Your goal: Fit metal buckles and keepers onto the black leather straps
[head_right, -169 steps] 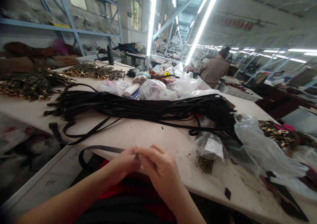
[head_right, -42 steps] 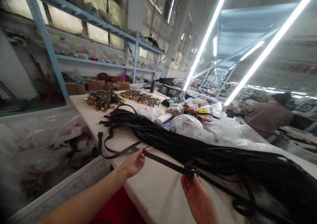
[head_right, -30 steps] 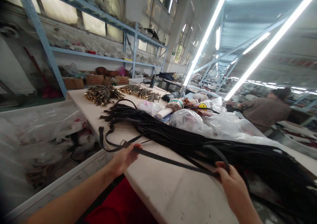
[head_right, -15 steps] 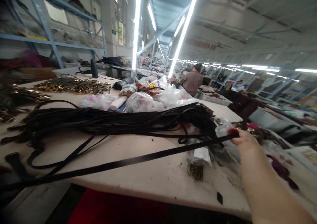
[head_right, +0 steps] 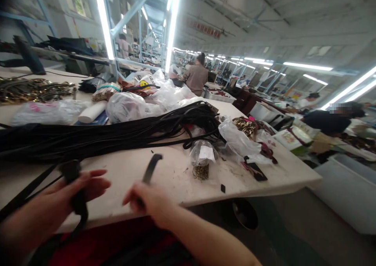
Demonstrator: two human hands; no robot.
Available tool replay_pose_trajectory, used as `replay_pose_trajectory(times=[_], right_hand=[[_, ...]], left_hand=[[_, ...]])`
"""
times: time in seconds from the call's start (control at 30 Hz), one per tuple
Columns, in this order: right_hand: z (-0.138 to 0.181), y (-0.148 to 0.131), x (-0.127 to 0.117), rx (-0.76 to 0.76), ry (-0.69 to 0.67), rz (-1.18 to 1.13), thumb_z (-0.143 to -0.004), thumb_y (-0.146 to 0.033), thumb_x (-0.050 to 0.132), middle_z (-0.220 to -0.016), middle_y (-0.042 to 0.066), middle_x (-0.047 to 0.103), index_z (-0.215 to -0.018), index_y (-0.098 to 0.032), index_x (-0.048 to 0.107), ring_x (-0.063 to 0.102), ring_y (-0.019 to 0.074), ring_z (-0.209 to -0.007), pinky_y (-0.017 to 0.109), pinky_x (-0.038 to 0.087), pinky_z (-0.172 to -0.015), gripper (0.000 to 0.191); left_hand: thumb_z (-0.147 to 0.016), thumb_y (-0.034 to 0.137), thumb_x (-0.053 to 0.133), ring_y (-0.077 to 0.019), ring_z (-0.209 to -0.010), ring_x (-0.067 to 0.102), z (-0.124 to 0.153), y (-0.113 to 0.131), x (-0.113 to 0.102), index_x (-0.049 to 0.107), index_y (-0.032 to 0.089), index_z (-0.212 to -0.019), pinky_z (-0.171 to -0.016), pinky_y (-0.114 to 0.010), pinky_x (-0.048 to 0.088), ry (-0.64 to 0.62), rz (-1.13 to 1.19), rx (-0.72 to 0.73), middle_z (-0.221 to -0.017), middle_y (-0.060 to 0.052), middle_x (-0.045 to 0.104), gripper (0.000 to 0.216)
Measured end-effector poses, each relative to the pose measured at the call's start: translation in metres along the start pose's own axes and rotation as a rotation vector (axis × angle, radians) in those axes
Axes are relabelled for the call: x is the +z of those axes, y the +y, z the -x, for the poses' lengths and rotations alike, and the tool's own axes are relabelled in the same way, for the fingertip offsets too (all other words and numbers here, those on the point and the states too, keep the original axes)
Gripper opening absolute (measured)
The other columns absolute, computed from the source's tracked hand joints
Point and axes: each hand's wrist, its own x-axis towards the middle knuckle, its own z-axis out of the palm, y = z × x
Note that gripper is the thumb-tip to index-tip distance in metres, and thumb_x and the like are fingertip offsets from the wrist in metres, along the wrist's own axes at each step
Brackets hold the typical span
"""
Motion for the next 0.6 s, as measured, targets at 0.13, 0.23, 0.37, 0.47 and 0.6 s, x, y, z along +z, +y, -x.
replay_pose_trajectory(times=[0.13,0.23,0.37,0.47,0.6], right_hand=[[-0.005,0.042,0.032,0.126,-0.217,0.095,-0.082,-0.057,0.034,-0.049,-0.002,0.048,-0.067,-0.014,0.055,0.042,0.0085,-0.042,0.021,0.033,-0.042,0.050],[0.009,0.036,-0.008,0.013,-0.348,0.435,-0.070,-0.051,0.060,-0.080,0.001,0.062,-0.095,-0.017,0.060,0.056,0.0131,-0.070,0.023,0.043,-0.063,0.042],[0.029,0.024,-0.107,0.062,0.211,0.809,-0.083,-0.033,0.046,-0.081,0.004,0.063,-0.093,-0.015,0.060,0.056,0.0151,-0.076,0.026,0.042,-0.070,0.025],[0.038,0.030,-0.155,0.119,0.429,0.881,-0.086,-0.028,0.035,-0.070,0.006,0.059,-0.084,-0.010,0.058,0.054,0.0163,-0.069,0.029,0.041,-0.068,0.029],[0.049,0.053,-0.134,0.211,0.131,0.819,-0.079,-0.026,0.050,-0.073,0.002,0.064,-0.088,-0.015,0.062,0.057,0.0147,-0.067,0.025,0.043,-0.063,0.019]], left_hand=[[-0.061,0.050,0.070,-0.0200,-0.047,0.058,0.000,-0.022,0.058,0.058,0.024,-0.115,-0.030,-0.024,0.041,-0.228,-0.122,-0.144,-0.071,-0.006,0.066,0.061],[-0.062,0.046,0.073,-0.0127,-0.046,0.049,-0.005,-0.035,0.050,0.056,0.025,-0.118,-0.037,-0.019,0.039,-0.238,-0.073,-0.175,-0.054,0.002,0.053,0.062],[-0.060,0.047,0.074,-0.0080,-0.049,0.043,-0.013,-0.051,0.027,0.061,0.021,-0.110,-0.043,-0.014,0.038,-0.205,-0.033,-0.223,-0.055,0.004,0.047,0.057],[-0.065,0.044,0.071,-0.0087,-0.056,0.049,-0.019,-0.073,0.033,0.064,0.017,-0.100,-0.051,-0.014,0.042,-0.249,-0.015,-0.231,-0.064,0.001,0.054,0.045],[-0.073,0.036,0.067,-0.0113,-0.063,0.056,-0.023,-0.094,0.045,0.063,0.014,-0.098,-0.060,-0.019,0.046,-0.285,-0.004,-0.322,-0.076,-0.004,0.061,0.034]])
